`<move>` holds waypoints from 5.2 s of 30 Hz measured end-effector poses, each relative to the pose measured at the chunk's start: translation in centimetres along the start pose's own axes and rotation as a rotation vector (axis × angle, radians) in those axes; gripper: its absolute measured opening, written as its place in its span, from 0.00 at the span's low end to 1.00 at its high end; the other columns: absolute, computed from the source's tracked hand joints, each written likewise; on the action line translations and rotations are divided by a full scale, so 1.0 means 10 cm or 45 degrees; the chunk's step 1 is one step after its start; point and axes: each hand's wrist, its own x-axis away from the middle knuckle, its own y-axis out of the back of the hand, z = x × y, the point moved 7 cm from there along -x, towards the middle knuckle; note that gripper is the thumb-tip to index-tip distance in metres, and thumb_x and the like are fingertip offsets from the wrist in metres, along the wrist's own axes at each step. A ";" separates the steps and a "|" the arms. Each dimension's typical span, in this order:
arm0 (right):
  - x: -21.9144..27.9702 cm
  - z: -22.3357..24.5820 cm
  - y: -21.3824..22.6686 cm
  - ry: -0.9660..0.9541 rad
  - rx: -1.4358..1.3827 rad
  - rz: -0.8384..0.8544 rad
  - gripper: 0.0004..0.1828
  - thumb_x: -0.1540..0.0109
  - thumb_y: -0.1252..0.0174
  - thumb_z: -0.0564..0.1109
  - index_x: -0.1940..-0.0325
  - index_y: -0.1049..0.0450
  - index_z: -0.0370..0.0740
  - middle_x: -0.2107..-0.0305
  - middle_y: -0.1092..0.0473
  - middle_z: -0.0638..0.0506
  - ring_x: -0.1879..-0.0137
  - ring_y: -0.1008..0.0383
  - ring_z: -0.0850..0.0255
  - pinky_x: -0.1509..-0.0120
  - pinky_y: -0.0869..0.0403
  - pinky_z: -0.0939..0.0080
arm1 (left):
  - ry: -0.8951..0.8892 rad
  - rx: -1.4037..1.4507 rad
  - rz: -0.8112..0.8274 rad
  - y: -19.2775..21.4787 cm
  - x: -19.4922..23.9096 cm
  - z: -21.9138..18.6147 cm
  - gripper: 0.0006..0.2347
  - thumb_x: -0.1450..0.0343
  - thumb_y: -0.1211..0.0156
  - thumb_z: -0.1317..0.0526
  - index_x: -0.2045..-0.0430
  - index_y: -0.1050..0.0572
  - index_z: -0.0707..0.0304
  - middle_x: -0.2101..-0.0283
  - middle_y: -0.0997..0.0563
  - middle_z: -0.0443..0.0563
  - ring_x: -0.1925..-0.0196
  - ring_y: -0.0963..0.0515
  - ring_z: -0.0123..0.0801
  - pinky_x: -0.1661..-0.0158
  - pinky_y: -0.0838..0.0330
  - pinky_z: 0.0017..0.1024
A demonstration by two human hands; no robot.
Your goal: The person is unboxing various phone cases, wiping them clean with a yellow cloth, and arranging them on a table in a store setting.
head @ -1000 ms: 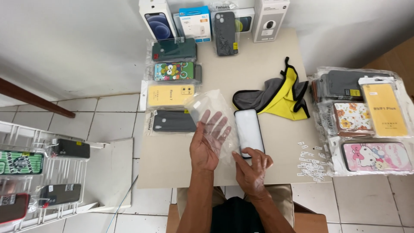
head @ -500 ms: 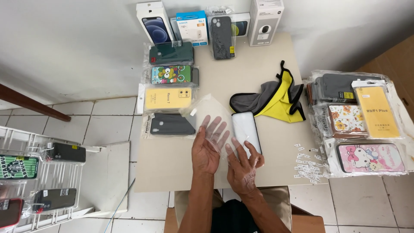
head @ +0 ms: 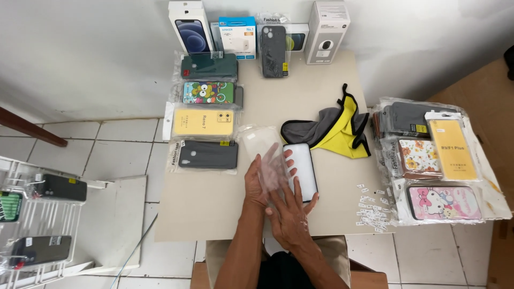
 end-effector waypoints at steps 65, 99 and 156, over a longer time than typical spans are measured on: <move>-0.13 -0.20 0.00 -0.454 -0.120 0.218 0.37 0.43 0.33 0.52 0.34 0.35 0.38 0.35 0.35 0.39 0.29 0.36 0.44 0.29 0.34 0.43 | 0.036 -0.074 -0.188 0.15 -0.08 -0.22 0.27 0.31 0.39 0.48 0.38 0.30 0.59 0.43 0.23 0.69 0.47 0.20 0.51 0.47 0.25 0.47; -0.77 -0.16 -0.40 -0.342 -0.248 -0.140 0.43 0.47 0.27 0.46 0.30 0.35 0.38 0.28 0.47 0.35 0.23 0.45 0.40 0.24 0.38 0.40 | 0.185 0.165 -0.397 0.16 0.01 -0.30 0.26 0.32 0.34 0.41 0.48 0.21 0.60 0.48 0.17 0.57 0.48 0.17 0.45 0.43 0.25 0.44; -0.66 -1.10 -0.17 0.176 -0.397 -0.294 0.15 0.46 0.33 0.28 0.56 0.17 0.36 0.64 0.27 0.47 0.59 0.20 0.54 0.55 0.19 0.55 | -0.668 -2.688 -0.187 0.13 0.36 -0.35 0.19 0.30 0.33 0.59 0.44 0.23 0.58 0.29 0.35 0.55 0.27 0.38 0.47 0.31 0.38 0.39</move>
